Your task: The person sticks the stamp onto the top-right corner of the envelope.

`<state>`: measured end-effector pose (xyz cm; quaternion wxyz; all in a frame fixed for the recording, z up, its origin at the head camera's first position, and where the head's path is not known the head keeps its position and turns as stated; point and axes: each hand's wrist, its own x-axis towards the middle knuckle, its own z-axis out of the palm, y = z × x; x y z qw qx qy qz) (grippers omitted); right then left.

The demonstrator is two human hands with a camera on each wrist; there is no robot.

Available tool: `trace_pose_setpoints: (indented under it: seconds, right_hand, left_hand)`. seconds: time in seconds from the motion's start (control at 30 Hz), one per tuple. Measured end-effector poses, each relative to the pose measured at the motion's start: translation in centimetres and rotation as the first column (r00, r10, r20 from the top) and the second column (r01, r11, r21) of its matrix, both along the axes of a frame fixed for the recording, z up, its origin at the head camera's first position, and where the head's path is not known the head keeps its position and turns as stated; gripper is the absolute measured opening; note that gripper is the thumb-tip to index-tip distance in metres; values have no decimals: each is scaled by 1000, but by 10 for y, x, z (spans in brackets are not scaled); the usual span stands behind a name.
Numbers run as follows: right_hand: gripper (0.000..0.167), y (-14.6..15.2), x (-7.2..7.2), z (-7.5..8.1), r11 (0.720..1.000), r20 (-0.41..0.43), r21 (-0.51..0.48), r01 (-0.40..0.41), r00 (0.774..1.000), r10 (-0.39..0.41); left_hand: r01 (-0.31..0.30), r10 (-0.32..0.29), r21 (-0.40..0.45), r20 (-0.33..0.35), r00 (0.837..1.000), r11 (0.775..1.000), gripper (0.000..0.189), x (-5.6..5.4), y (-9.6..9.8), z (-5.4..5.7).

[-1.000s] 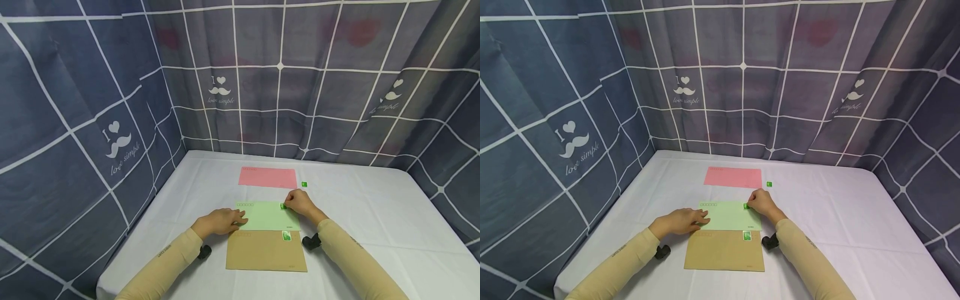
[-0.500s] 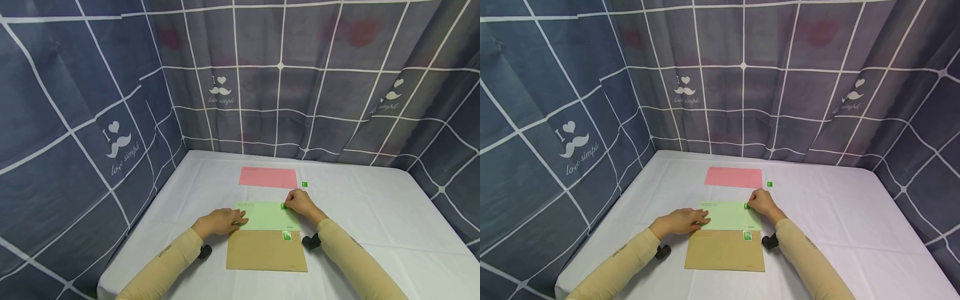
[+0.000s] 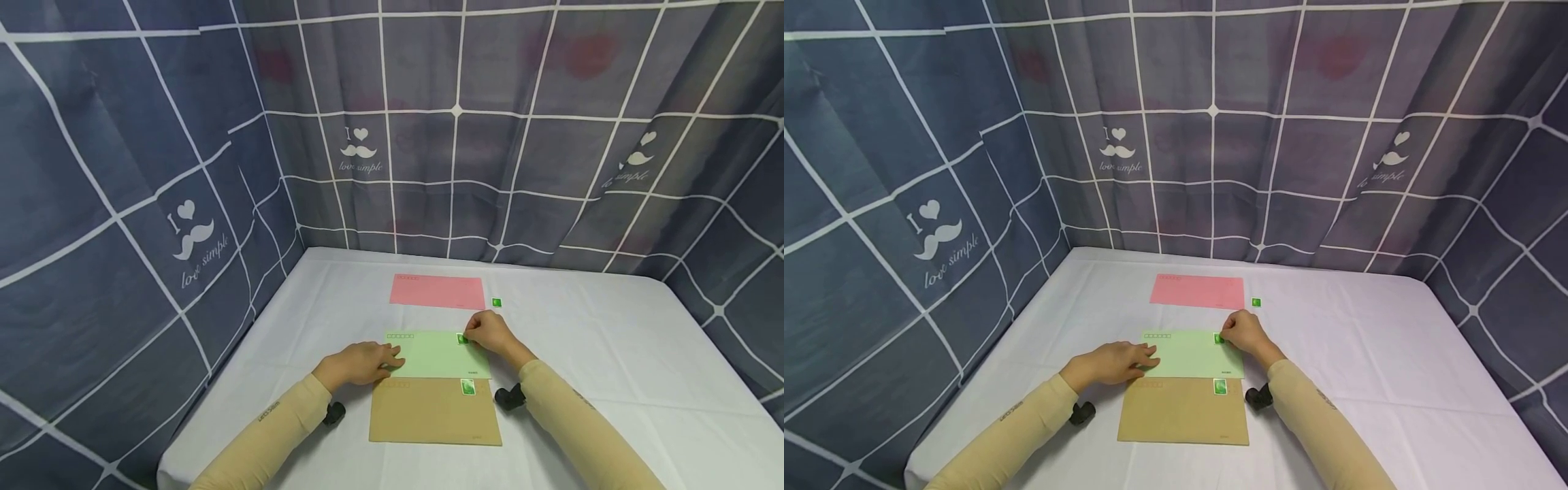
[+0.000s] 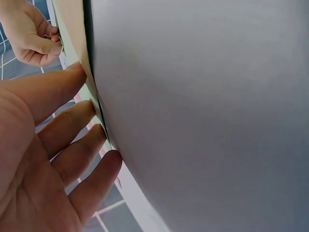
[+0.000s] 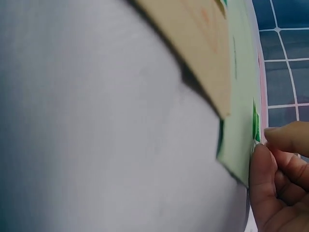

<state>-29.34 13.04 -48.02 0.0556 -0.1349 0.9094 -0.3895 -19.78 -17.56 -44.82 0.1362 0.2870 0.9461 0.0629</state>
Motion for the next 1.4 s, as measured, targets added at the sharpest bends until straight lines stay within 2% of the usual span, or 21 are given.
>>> trace_pose_setpoints:
  seconds: [0.2, 0.33, 0.47, 0.57, 0.77, 0.87, 1.03, 1.17, 1.4]
  right_hand:
    - [14, 5, 5, 4, 999, -19, -3, -33, 999, 33]
    - [17, 10, 12, 8, 992, -69, 37, -124, 990, 126]
    - [19, 14, 20, 15, 971, -149, 130, -200, 964, 218]
    - [20, 17, 29, 19, 946, -172, 204, -251, 942, 287]
    - [33, 26, 48, 20, 855, -177, 371, -363, 876, 448]
    - [44, 29, 56, 19, 821, -168, 427, -380, 858, 485]
    - [61, 31, 63, 20, 799, -83, 464, -382, 879, 469]
    - [68, 32, 65, 19, 792, -19, 477, -380, 897, 442]
    - [66, 32, 65, 15, 778, -21, 488, -396, 886, 464]
  left_hand:
    - [-10, 10, -6, 5, 1000, 1000, 42, 0, 1, 1]
    - [-7, 7, -5, 9, 1000, 1000, 42, 0, 0, 1]
    - [-12, 12, -8, 11, 1000, 1000, 42, -1, 0, 1]
    - [-19, 19, -4, 13, 1000, 1000, 42, 0, 1, 1]
    - [-15, 15, -11, 10, 1000, 1000, 42, 2, 1, 2]
    - [-10, 10, -15, 4, 1000, 1000, 41, 2, 1, 2]
    - [-9, 9, -12, 0, 1000, 1000, 41, 2, 1, 1]
    - [-14, 14, -16, 7, 1000, 1000, 42, 2, 1, 0]
    - [-12, 12, -11, -1, 1000, 1000, 42, 1, 1, 0]
